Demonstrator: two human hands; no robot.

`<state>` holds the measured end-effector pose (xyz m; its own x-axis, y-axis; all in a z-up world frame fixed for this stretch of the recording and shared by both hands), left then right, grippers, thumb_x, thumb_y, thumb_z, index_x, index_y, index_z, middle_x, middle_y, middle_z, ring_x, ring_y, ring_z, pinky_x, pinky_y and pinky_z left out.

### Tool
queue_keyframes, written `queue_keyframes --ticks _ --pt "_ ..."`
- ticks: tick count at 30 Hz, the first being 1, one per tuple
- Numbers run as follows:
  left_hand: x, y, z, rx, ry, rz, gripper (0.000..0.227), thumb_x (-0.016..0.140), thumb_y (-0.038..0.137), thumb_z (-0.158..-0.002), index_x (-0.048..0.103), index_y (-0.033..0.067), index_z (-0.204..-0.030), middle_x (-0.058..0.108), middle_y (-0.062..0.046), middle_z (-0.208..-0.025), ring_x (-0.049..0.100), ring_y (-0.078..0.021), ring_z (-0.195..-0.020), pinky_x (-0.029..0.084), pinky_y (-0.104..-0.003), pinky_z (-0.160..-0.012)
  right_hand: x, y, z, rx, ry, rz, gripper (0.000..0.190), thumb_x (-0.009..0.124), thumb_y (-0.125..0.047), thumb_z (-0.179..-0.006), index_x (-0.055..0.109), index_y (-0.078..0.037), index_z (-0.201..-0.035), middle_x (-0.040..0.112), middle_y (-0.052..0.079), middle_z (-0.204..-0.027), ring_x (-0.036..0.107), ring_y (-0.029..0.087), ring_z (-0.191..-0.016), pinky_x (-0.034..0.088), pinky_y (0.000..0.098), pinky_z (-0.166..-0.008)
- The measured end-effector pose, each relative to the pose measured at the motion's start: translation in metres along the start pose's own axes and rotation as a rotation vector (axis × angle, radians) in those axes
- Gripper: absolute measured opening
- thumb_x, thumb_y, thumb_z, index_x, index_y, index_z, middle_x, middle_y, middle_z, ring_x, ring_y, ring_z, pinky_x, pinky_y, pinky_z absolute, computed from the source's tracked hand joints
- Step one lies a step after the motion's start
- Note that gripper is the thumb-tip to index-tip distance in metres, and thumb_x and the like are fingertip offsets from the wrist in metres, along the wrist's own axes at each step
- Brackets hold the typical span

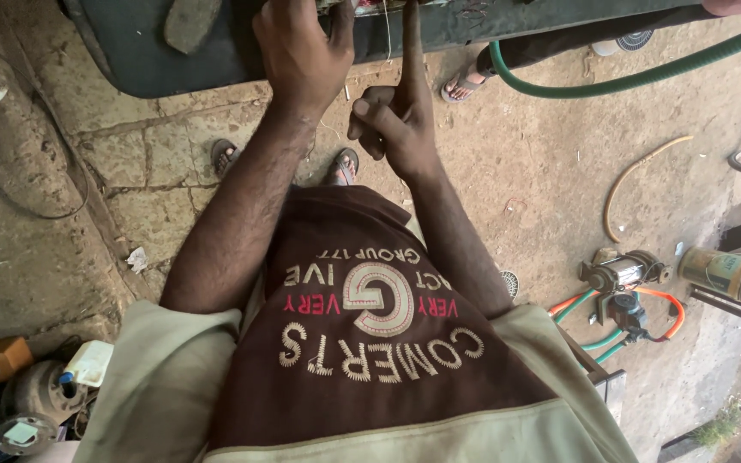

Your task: The person works on a metallic electrical component on a workbench, using a hammer to tap it and then manipulating thin wire with pliers. The person cuts and twists the wire repeatedly while handling the component.

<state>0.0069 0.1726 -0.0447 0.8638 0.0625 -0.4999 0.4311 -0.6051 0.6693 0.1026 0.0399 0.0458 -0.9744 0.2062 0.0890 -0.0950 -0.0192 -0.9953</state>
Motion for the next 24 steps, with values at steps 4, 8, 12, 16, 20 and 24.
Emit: queue_keyframes --ticks 4,8,12,16,20,24 --pt "-0.0001 -0.0017 -0.0044 -0.044 -0.075 0.096 0.045 0.079 0.024 -0.106 0.052 0.0003 -0.134 0.064 -0.015 -0.115 0.066 -0.0292 -0.095 0.049 -0.053 -0.082 0.0016 -0.0022 -0.0026 0.015 -0.019 -0.071 0.104 0.063 -0.004 -0.101 -0.015 -0.020 -0.167 0.071 0.016 -0.074 0.062 0.016 -0.045 0.048 0.0287 -0.041" --pt "-0.0011 -0.0036 -0.0022 -0.066 -0.094 0.118 0.049 0.078 0.028 -0.109 0.049 0.0008 -0.139 0.063 -0.014 -0.118 0.067 -0.0268 -0.095 0.051 -0.050 -0.082 0.0041 -0.0044 -0.0014 0.013 -0.028 -0.083 0.105 0.063 -0.002 -0.100 -0.016 -0.020 -0.167 0.070 0.016 -0.072 0.062 0.017 -0.044 0.049 0.0289 -0.042" --pt "-0.0010 0.0007 0.0003 0.022 0.006 -0.023 0.060 0.078 0.030 -0.104 0.044 -0.0005 -0.142 0.060 -0.017 -0.124 0.064 -0.0311 -0.105 0.047 -0.053 -0.088 0.0054 -0.0054 -0.0030 0.028 -0.010 -0.071 0.107 0.063 -0.001 -0.099 -0.017 -0.020 -0.167 0.070 0.016 -0.074 0.065 0.018 -0.047 0.050 0.0294 -0.043" --pt "-0.0004 0.0009 0.0034 -0.028 -0.041 -0.040 0.059 0.079 0.030 -0.104 0.045 0.0005 -0.142 0.059 -0.017 -0.123 0.063 -0.0297 -0.105 0.045 -0.054 -0.093 0.0055 -0.0045 -0.0025 0.031 -0.022 -0.100 0.108 0.065 -0.002 -0.099 -0.018 -0.021 -0.167 0.069 0.015 -0.072 0.063 0.017 -0.046 0.049 0.0292 -0.042" --pt "-0.0003 -0.0001 0.0032 -0.046 -0.066 -0.004 0.052 0.079 0.030 -0.105 0.049 0.0035 -0.138 0.061 -0.014 -0.120 0.064 -0.0291 -0.105 0.045 -0.053 -0.093 0.0032 -0.0041 -0.0021 0.029 -0.023 -0.091 0.108 0.066 -0.002 -0.100 -0.017 -0.021 -0.167 0.071 0.017 -0.073 0.066 0.019 -0.049 0.051 0.0300 -0.044" --pt "-0.0003 -0.0006 0.0028 -0.005 -0.022 0.003 0.051 0.079 0.029 -0.104 0.049 0.0031 -0.137 0.061 -0.013 -0.120 0.063 -0.0282 -0.107 0.045 -0.053 -0.091 0.0020 -0.0030 -0.0022 0.048 -0.029 -0.144 0.108 0.068 -0.004 -0.102 -0.016 -0.022 -0.168 0.068 0.015 -0.068 0.059 0.016 -0.044 0.046 0.0286 -0.042"
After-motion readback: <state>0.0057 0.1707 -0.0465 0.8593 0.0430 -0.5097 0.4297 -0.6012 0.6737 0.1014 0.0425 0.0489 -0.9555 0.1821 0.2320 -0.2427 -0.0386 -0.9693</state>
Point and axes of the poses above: each hand's wrist, its own z-axis away from the middle knuckle, its own x-axis out of the palm, y = z × x, the point moved 2 cm from there along -z, towards the middle knuckle
